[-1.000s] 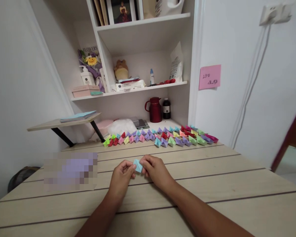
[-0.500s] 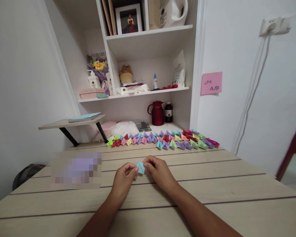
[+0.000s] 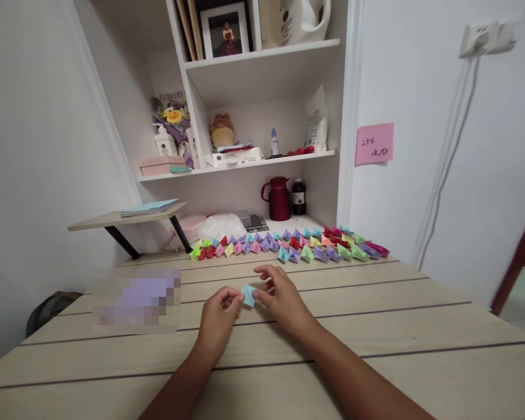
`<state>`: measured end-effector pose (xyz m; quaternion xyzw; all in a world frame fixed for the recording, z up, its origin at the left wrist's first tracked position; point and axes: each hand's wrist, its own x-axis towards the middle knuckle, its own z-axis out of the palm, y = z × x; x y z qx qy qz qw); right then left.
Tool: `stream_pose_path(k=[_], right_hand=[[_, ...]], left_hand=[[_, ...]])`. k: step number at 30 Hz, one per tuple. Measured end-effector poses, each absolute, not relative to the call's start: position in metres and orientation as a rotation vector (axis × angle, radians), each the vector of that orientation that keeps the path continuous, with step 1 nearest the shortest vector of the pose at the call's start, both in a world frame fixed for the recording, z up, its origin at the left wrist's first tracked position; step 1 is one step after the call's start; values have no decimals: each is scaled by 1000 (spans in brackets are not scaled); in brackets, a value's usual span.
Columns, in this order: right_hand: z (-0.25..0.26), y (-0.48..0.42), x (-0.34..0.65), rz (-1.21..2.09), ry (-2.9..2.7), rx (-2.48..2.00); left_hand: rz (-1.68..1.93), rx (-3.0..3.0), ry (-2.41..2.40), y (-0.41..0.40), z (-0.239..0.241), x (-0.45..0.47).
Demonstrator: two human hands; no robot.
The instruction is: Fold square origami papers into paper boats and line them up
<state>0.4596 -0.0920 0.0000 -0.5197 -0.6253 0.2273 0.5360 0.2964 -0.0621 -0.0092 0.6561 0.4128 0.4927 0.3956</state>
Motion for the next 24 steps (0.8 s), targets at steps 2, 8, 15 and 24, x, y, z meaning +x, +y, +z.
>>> stream_pose_path(k=[2,8,15,24], right_hand=[[-1,-92,460,555,-1486,-1234],[1,-94,458,585,-1530,-1207],[5,-98,457,604,-1576,-1221],[4,-98,459,579,-1583,-1261]], left_hand=[[1238,1690,1045,-64,-10,297],[1232,1744,1057,-64,-11,297],[1230,1806,1083,-66,-10,298],[1212,1845,1093,-65,-11,299]])
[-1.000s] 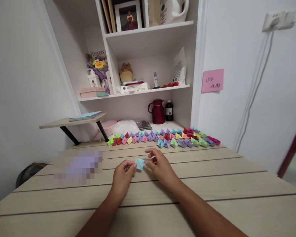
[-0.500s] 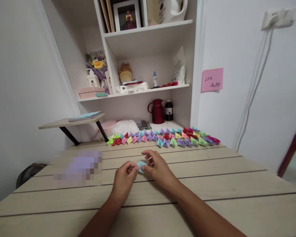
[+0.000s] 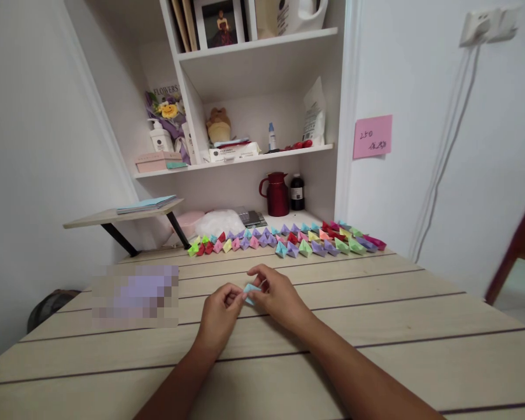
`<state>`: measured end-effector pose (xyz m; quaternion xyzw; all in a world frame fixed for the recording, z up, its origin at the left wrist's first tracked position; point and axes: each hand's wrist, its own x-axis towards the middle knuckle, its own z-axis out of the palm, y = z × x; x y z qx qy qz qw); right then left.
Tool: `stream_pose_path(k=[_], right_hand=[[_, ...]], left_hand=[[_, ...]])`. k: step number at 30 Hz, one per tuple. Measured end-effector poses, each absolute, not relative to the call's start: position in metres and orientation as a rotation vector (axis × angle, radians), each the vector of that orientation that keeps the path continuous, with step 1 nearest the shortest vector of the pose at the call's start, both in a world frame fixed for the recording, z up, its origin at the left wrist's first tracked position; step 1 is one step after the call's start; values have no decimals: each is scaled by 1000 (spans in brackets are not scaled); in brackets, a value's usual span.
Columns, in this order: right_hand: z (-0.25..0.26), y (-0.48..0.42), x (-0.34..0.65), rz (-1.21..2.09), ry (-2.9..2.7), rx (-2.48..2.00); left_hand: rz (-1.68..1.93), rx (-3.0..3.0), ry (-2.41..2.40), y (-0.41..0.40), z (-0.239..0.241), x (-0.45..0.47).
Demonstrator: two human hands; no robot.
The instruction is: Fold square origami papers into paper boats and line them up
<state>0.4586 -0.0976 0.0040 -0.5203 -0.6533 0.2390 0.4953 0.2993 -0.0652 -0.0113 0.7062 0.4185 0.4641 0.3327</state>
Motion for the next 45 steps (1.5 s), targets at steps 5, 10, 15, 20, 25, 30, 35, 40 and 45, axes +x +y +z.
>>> stream_pose_path(k=[5,10,15,20,25,30,35,40,45], right_hand=[[2,-96,461,523,-1571,-1271],[4,-96,460,531,-1588,-1275],[5,-96,461,560,-1624,-1284],[-1,-94,467,583,-1646,-1318],[-4,-92,472,636,-1650,-1331],[-4,-90,477,702,-1582,-1351],[-9,-87,479,759,-1491,-1364],[-12,-82,482,809,-1393,-1324],[-6,-81,480,952,-1242,-1183]], left_hand=[[1217,1830,1102,-68,-9,299],[1214,1847,1111,-70,-8,297],[1181,1898,1097,-66,-13,297],[1139,1950,1079,-63,-19,298],[1112,1970,1064,-64,-19,297],[1112,1962,1057,-62,-22,297],[1114,1952,1062,-61,-24,297],[1107,1931,1064,-60,-25,297],[1180,1885,1052,-63,-18,297]])
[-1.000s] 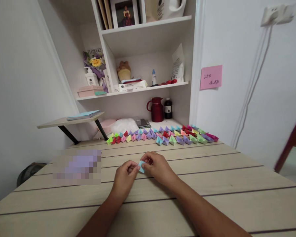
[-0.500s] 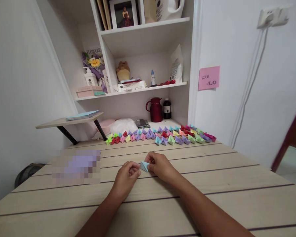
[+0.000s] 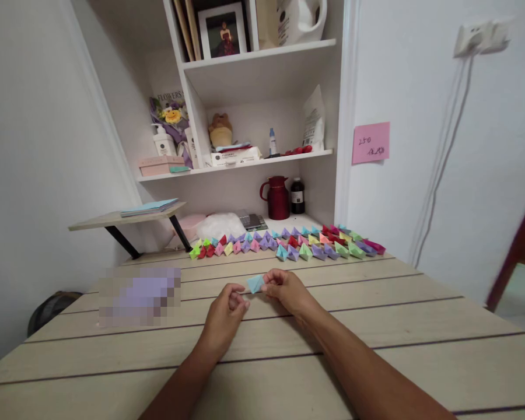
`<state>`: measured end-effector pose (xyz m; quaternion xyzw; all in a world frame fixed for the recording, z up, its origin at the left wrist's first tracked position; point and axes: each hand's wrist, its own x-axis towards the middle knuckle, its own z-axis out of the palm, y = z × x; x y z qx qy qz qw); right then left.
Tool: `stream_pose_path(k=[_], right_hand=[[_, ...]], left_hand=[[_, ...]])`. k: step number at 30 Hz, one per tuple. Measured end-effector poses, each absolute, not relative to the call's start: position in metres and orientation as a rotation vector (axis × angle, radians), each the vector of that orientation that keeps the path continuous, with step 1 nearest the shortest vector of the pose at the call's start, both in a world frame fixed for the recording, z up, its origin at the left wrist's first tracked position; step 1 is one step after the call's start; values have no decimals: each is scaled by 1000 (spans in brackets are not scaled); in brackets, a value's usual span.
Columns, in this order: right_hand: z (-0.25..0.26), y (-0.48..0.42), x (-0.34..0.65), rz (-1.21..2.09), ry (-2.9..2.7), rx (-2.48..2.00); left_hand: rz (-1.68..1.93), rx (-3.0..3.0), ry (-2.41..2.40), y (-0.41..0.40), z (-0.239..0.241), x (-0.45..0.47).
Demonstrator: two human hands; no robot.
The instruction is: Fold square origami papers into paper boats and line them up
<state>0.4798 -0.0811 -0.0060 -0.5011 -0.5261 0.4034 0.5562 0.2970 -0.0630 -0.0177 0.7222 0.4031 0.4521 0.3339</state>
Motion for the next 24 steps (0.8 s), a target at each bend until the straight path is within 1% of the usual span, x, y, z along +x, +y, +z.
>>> stream_pose_path(k=[6,12,24], right_hand=[[-2,-86,476,1134,-1113,-1060],[-3,-87,477,1227,-1031,-1014],[-3,-85,478,1124,-1096,-1023]], left_hand=[[1285,1846,934,-70,-2,298],[1329,1732,877,-71,5,297],[1284,1652,909,-74,9,297]])
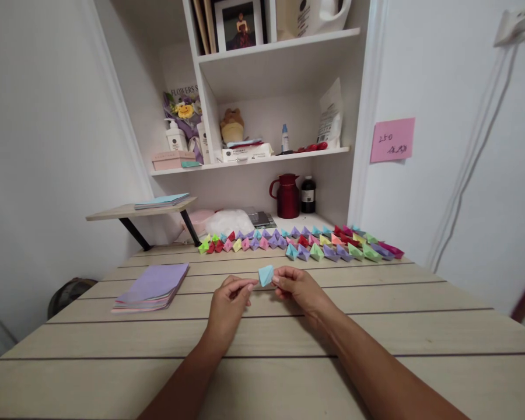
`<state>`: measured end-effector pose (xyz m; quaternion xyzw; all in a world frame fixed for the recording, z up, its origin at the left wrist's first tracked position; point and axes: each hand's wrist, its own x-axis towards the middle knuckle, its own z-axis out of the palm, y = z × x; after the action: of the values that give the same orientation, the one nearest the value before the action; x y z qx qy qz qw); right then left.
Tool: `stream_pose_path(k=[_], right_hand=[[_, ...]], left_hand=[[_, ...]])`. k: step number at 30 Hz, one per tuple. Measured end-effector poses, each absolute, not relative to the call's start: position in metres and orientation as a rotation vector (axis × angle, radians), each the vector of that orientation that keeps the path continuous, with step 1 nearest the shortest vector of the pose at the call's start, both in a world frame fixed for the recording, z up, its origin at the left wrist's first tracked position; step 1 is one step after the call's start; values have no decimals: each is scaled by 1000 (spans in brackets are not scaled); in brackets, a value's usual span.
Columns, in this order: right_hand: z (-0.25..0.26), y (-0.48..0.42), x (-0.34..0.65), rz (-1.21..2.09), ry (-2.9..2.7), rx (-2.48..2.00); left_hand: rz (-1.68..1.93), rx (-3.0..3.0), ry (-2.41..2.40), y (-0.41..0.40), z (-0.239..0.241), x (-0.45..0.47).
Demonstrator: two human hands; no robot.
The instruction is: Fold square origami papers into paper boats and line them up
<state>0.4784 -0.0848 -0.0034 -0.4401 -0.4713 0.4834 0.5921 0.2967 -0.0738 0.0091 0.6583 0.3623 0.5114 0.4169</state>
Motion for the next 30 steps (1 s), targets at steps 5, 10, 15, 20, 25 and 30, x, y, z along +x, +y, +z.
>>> stream_pose_path(k=[5,10,15,20,25,30], right_hand=[[2,-88,475,1004,-1199,-1068],[9,-90,472,811,-1327,-1122],[15,-96,470,587,-1462,-1165],[18,-101,469,256,-1630,-1211],[17,-100,470,182,-1668,-1243],[17,-100,470,153,-1666,-1257]], left_hand=[[1234,1615,905,-73,8,297],[1099,1557,871,-72,2,295],[941,1311,760,-73,2,295],[923,1199,747,-74,8,294],[934,1174,758,-73,8,293],[945,1123,719,-70,6,291]])
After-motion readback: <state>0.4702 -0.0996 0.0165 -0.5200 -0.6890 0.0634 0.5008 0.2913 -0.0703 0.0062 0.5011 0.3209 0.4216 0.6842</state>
